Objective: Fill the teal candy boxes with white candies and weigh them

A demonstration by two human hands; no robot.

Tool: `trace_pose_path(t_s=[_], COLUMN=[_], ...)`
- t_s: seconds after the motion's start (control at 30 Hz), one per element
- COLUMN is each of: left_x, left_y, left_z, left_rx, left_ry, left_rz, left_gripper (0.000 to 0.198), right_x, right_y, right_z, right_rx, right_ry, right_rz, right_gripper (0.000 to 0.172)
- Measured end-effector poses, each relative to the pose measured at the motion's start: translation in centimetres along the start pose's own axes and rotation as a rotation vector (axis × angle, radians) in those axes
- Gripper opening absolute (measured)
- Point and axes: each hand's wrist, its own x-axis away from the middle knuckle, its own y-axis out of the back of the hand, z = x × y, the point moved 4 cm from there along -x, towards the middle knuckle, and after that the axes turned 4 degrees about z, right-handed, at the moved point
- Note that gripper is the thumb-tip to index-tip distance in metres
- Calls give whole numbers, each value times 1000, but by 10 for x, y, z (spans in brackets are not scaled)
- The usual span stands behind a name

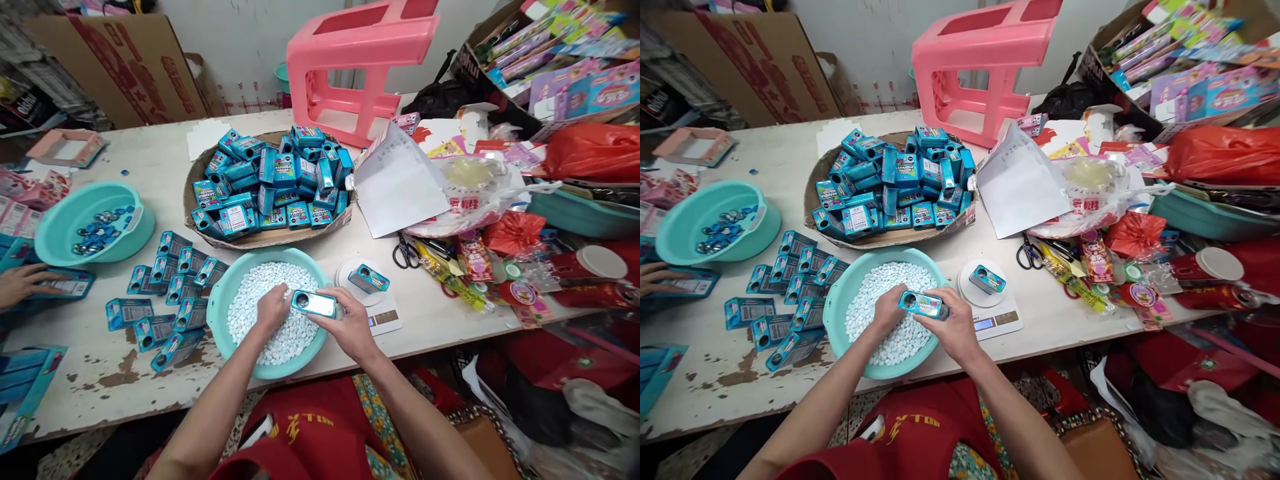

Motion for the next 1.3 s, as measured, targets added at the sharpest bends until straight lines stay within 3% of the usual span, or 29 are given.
trace_pose_path(t_s=[0.13,0.23,0.33,0.57,0.83,1.0,1.3], left_x=[17,28,34,31,26,28,22], left_y=[32,48,62,71,69,71,66], left_z=[6,-19,-40,-51,-56,-60,-59], left_rx=[820,1338,1517,1556,1470,1409,1380], left_ry=[172,91,-30,-49,-14,-36,28], left_rz=[-160,-158,-214,-344,-317,-416,-433], left_gripper=[29,24,18,21,24,26,33], right_x=[-6,-8,-8,-8,-9,-10,-8], right_y=[-18,-35,-51,-54,-52,-51,-51], right_z=[-12,-18,-17,-3,-4,0,-5], right_rx=[48,129,187,194,142,187,169], right_ry=[-9,-6,2,-8,-24,14,46], right_rz=[-5,29,79,74,56,43,78], right_gripper=[35,34,33,35,35,35,33])
